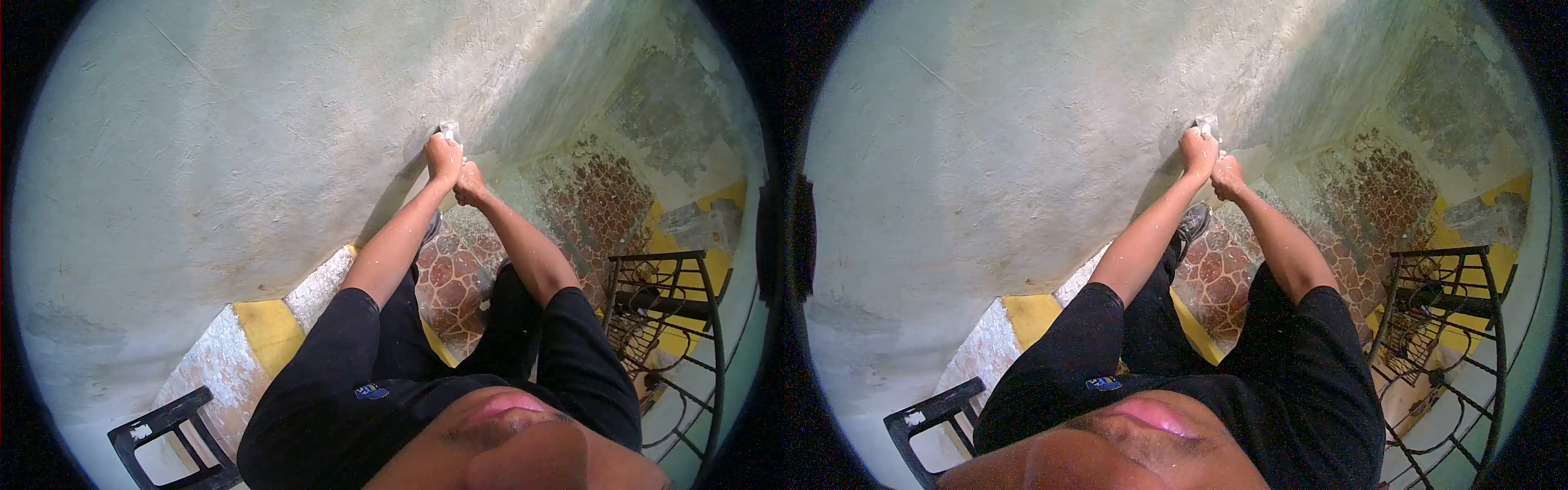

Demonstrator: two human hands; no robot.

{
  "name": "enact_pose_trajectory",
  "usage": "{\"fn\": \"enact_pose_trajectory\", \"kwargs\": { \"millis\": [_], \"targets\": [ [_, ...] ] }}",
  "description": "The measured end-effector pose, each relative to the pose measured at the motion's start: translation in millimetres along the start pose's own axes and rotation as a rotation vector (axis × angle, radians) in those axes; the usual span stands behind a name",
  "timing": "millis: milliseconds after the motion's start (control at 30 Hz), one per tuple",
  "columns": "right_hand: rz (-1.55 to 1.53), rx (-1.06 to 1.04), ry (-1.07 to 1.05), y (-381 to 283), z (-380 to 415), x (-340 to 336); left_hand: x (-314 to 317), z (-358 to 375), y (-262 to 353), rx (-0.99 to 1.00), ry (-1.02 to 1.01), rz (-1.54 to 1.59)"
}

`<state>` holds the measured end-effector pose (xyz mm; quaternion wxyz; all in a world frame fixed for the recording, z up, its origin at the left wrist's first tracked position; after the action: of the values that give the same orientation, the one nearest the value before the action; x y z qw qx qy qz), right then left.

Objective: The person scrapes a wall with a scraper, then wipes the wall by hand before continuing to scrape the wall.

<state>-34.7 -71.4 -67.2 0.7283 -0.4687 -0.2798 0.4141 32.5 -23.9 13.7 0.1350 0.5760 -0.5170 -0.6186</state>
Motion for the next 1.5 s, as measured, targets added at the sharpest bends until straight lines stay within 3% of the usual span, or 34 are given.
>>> {"fn": "enact_pose_trajectory", "kwargs": {
  "millis": [67, 100, 167, 267, 300, 333, 400, 433, 533, 633, 667, 700, 733, 767, 800, 833, 867, 933, 967, 1000, 1033, 1133, 1167, 1200, 1267, 1300, 1367, 1500],
  "targets": [
    [0.137, -0.189, 0.029, -29, 4, -5, -13, -4, 34, 0.047, -0.002, 0.099],
    [-0.192, -0.012, 0.043, -54, 20, -6, -23, -9, 55, 0.036, -0.066, 0.174],
    [-0.121, -0.062, 0.03, -60, 12, -12, -32, -12, 78, 0.009, -0.139, 0.275],
    [0.028, -0.189, -0.038, -33, 4, -9, -20, -8, 52, 0.081, -0.022, 0.003],
    [0.121, -0.266, -0.081, -23, 6, -7, -14, -1, 40, -0.04, -0.073, 0.062],
    [0.119, -0.269, -0.083, -19, 12, -6, -9, 3, 22, -0.038, -0.072, 0.059],
    [-0.052, 0.2, -0.111, 5, 26, -5, 6, 14, -13, -0.153, -0.146, -0.005],
    [-0.057, 0.206, -0.107, 11, 23, -6, 6, 19, -16, -0.224, -0.127, 0.068],
    [-0.064, 0.224, -0.123, 27, 13, 0, 6, 18, -20, -0.169, -0.067, -0.015],
    [-0.069, 0.162, -0.036, 29, 3, 6, 4, 21, -14, -0.079, 0.014, -0.085],
    [0.034, 0.025, -0.04, 23, 2, 5, 0, 17, -10, -0.077, 0.017, -0.086],
    [0.14, -0.109, -0.041, 17, 3, 3, 0, 12, -7, -0.13, -0.056, 0.062],
    [0.144, -0.105, -0.04, 28, -11, -2, 1, 11, -3, -0.185, -0.131, 0.21],
    [0.279, -0.178, -0.101, 44, -34, -6, 9, 3, -11, -0.012, -0.021, 0.063],
    [0.413, -0.252, -0.164, 54, -46, -6, 11, 0, -11, -0.016, -0.024, 0.062],
    [-0.062, 0.026, -0.07, 23, -11, -1, 11, -2, -8, -0.025, -0.027, 0.035],
    [-0.065, 0.029, -0.072, 16, -8, 0, 8, -2, -3, -0.035, -0.03, 0.006],
    [0.297, -0.36, 0.021, -7, -9, -1, -9, -2, 25, -0.012, -0.021, -0.037],
    [0.299, -0.359, 0.019, -24, -3, 1, -12, -12, 37, 0.052, -0.049, 0.056],
    [-0.027, -0.28, 0.03, -49, 5, 3, -17, -19, 52, 0.118, -0.075, 0.152],
    [-0.351, -0.196, 0.041, -64, 12, 3, -28, -19, 71, 0.063, -0.103, 0.183],
    [-0.217, -0.094, -0.008, -79, 26, 1, -32, -15, 69, 0.111, -0.055, 0.163],
    [0.086, -0.217, 0.015, -76, 36, -1, -28, -9, 60, 0.099, -0.024, 0.06],
    [0.084, -0.222, 0.011, -62, 35, -2, -24, -1, 50, 0.101, -0.019, 0.056],
    [0.072, -0.092, -0.174, -10, 16, 1, -17, 16, 25, -0.101, -0.066, 0.044],
    [0.068, -0.089, -0.171, -10, 23, 2, -13, 17, 11, -0.101, -0.072, 0.042],
    [-0.016, 0.131, -0.092, -6, 36, 4, -7, 19, -11, -0.128, -0.152, 0.097],
    [0.04, -0.005, 0.007, -10, 31, 13, -10, 16, -11, -0.069, -0.058, 0.052]
  ]
}}
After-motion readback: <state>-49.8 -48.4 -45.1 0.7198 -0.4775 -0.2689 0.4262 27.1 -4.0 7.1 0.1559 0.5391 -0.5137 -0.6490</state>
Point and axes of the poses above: each hand's wrist, its own z-axis away from the middle knuckle, its own x-axis out of the palm, y = z × x, the point moved 3 cm from there along -z, towards the middle knuckle, and after that the axes turned 7 degrees about -y, right-handed, at the moved point
